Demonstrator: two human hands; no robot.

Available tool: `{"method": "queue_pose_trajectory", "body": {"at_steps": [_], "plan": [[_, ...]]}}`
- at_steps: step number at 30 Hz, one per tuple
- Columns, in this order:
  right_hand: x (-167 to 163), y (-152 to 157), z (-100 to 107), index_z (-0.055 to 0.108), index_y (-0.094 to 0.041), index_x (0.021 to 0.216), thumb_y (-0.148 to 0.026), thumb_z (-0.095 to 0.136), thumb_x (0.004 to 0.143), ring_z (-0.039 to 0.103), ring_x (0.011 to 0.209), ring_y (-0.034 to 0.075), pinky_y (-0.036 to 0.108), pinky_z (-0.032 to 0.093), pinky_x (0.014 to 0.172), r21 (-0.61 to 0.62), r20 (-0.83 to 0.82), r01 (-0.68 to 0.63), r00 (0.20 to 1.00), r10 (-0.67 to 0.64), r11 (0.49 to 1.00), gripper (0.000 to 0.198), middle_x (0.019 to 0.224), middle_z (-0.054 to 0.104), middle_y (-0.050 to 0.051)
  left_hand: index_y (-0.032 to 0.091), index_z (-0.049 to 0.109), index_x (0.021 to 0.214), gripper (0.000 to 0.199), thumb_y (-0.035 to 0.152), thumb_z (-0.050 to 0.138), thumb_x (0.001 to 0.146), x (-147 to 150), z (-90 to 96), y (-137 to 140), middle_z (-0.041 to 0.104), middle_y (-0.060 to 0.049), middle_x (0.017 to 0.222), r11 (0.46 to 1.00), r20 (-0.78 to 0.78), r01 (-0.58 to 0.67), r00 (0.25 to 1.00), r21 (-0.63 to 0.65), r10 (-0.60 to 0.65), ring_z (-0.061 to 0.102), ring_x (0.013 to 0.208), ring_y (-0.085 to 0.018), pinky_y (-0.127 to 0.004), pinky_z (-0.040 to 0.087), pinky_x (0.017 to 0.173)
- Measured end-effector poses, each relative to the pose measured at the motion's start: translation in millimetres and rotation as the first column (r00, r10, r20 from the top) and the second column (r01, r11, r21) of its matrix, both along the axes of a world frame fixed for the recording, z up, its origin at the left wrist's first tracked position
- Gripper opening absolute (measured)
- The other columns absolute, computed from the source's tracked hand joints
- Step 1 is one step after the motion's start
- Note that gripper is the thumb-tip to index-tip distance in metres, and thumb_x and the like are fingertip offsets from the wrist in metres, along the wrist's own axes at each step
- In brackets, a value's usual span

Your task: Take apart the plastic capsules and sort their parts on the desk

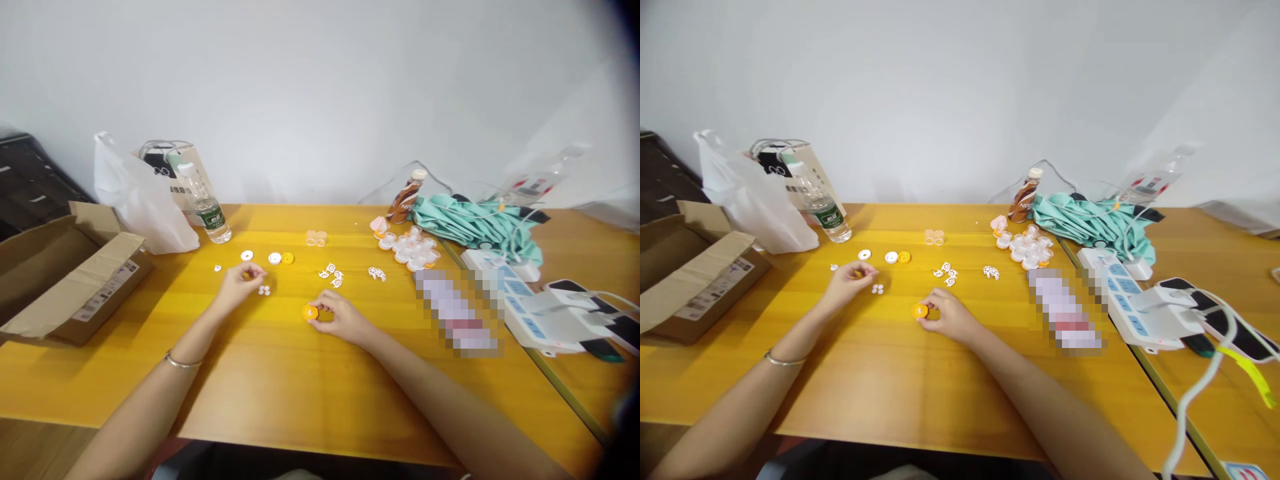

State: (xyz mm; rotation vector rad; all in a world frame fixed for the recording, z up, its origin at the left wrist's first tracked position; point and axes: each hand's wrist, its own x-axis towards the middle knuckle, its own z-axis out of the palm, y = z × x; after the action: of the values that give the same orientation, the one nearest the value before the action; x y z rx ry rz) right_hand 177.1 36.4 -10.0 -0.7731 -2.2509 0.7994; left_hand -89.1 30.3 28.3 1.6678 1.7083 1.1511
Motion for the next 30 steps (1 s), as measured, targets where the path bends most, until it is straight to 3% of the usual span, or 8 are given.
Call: {"method": "queue_pose_trajectory", "body": {"at_steps": [4,6,9,12,17,25,30], "plan": [[0.0,-0.2,1.0,0.062,-0.018,0.089,-0.024,0.065,0.071,0.056,0.075,0.014,0.028,0.047,0.071,0.008,-0.004,-0.004,1.000,0.004,1.000,0.019,0.081,0.057,0.004,0.012,0.064,0.076,0.034,0.043,0.065,0.062,-53.6,9.6,4.5,0.065,-0.004,0.072,0.967,0.014,-0.121,0.992,-0.226,0.128,0.055,0.063,-0.014,-0.022,0.041,0.058],[0.0,0.0,0.8,0.062,-0.018,0.089,-0.025,0.065,0.072,0.056,0.075,0.014,0.028,0.047,0.071,0.010,-0.003,-0.006,1.000,0.006,1.000,0.019,0.082,0.057,0.004,0.012,0.066,0.076,0.037,0.045,0.066,0.060,-73.3,9.9,3.9,0.065,-0.003,0.071,0.933,-0.021,-0.103,0.995,-0.344,0.103,0.055,0.063,-0.015,-0.022,0.040,0.057],[0.0,0.2,-0.3,0.062,-0.017,0.089,-0.025,0.065,0.072,0.056,0.076,0.014,0.028,0.047,0.071,0.010,-0.004,-0.004,1.000,0.004,1.000,0.019,0.082,0.057,0.004,0.014,0.067,0.072,0.033,0.044,0.067,0.059,-88.9,8.2,3.0,0.067,-0.003,0.074,0.907,-0.063,-0.020,0.998,-0.421,-0.007,0.056,0.068,-0.016,-0.022,0.039,0.060],[0.1,0.5,-1.2,0.062,-0.018,0.090,-0.025,0.065,0.072,0.056,0.076,0.014,0.028,0.047,0.071,0.010,0.000,-0.005,1.000,0.005,1.000,0.019,0.083,0.057,0.004,0.015,0.069,0.068,0.028,0.042,0.068,0.059,-92.0,7.4,3.2,0.068,-0.003,0.075,0.899,-0.098,0.030,0.992,-0.436,-0.081,0.057,0.070,-0.016,-0.021,0.039,0.061],[0.3,0.6,-0.4,0.062,-0.019,0.089,-0.024,0.066,0.071,0.056,0.076,0.014,0.028,0.047,0.071,0.010,-0.005,-0.004,1.000,0.004,1.000,0.019,0.082,0.057,0.004,0.017,0.070,0.068,0.026,0.041,0.066,0.060,-88.6,9.3,3.2,0.068,-0.003,0.073,0.890,-0.138,0.028,0.985,-0.454,-0.101,0.056,0.067,-0.016,-0.022,0.039,0.059],[0.1,0.1,1.2,0.062,-0.019,0.088,-0.025,0.066,0.071,0.056,0.075,0.014,0.028,0.047,0.070,0.008,-0.009,-0.001,1.000,0.001,1.000,0.018,0.081,0.057,0.003,0.018,0.069,0.060,0.022,0.039,0.067,0.055,-83.2,11.4,2.8,0.067,-0.003,0.067,0.917,-0.197,-0.051,0.980,-0.397,-0.031,0.057,0.066,-0.019,-0.023,0.039,0.057],[0.5,0.3,0.7,0.062,-0.019,0.089,-0.024,0.066,0.071,0.056,0.075,0.014,0.028,0.047,0.071,0.008,-0.006,-0.009,1.000,0.009,1.000,0.019,0.082,0.057,0.004,0.018,0.065,0.063,0.020,0.038,0.063,0.061,-67.0,21.3,-2.2,0.065,-0.003,0.066,0.953,-0.396,-0.175,0.916,-0.249,0.064,0.057,0.064,-0.019,-0.025,0.038,0.057]]}}
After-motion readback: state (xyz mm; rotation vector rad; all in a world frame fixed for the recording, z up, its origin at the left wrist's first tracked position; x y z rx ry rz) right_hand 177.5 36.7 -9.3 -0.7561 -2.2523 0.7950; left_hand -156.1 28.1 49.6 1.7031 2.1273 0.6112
